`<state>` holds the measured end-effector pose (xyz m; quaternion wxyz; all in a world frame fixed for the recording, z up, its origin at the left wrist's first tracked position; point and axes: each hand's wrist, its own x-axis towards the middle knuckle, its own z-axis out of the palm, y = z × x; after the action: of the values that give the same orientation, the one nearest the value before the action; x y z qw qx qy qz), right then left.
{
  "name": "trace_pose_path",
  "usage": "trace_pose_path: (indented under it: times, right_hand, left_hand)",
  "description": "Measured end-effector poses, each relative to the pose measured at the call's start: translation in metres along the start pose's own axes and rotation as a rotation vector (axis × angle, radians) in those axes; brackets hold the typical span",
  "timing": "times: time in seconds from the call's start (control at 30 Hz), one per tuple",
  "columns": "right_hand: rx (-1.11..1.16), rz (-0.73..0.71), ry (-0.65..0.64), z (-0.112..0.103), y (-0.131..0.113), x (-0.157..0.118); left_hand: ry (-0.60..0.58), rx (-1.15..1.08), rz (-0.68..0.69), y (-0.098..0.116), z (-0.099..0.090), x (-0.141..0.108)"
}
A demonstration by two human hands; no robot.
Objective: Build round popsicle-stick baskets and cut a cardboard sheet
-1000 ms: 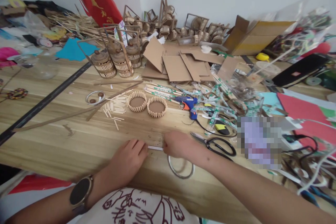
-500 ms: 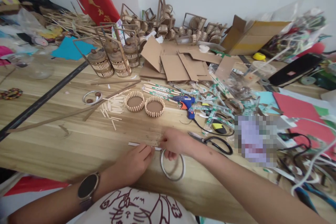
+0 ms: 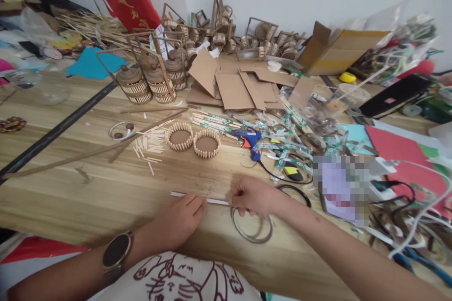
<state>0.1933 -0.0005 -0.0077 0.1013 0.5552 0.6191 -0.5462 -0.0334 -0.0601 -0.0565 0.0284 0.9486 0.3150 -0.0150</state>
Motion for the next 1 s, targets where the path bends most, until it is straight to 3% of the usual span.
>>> trace_pose_path:
  times: [0.27,0.47,0.8,1.0]
  right_hand:
    - [-0.075,0.042,0.030,0.004,0.019,0.000]
    - [-0.160,0.078,0.060,0.008,0.023,0.004]
    - [-0.304,0.102,0.090,0.009,0.019,0.006]
    - [-0.411,0.118,0.114,0.011,0.004,0.002]
  left_hand:
    - [0.076,0.053,0.026,0.002,0.001,0.000]
    - [0.068,0.073,0.026,0.001,0.002,0.000]
    - [0.059,0.077,0.029,0.002,0.000,0.000]
    - [0.048,0.094,0.021,0.003,0.001,0.002]
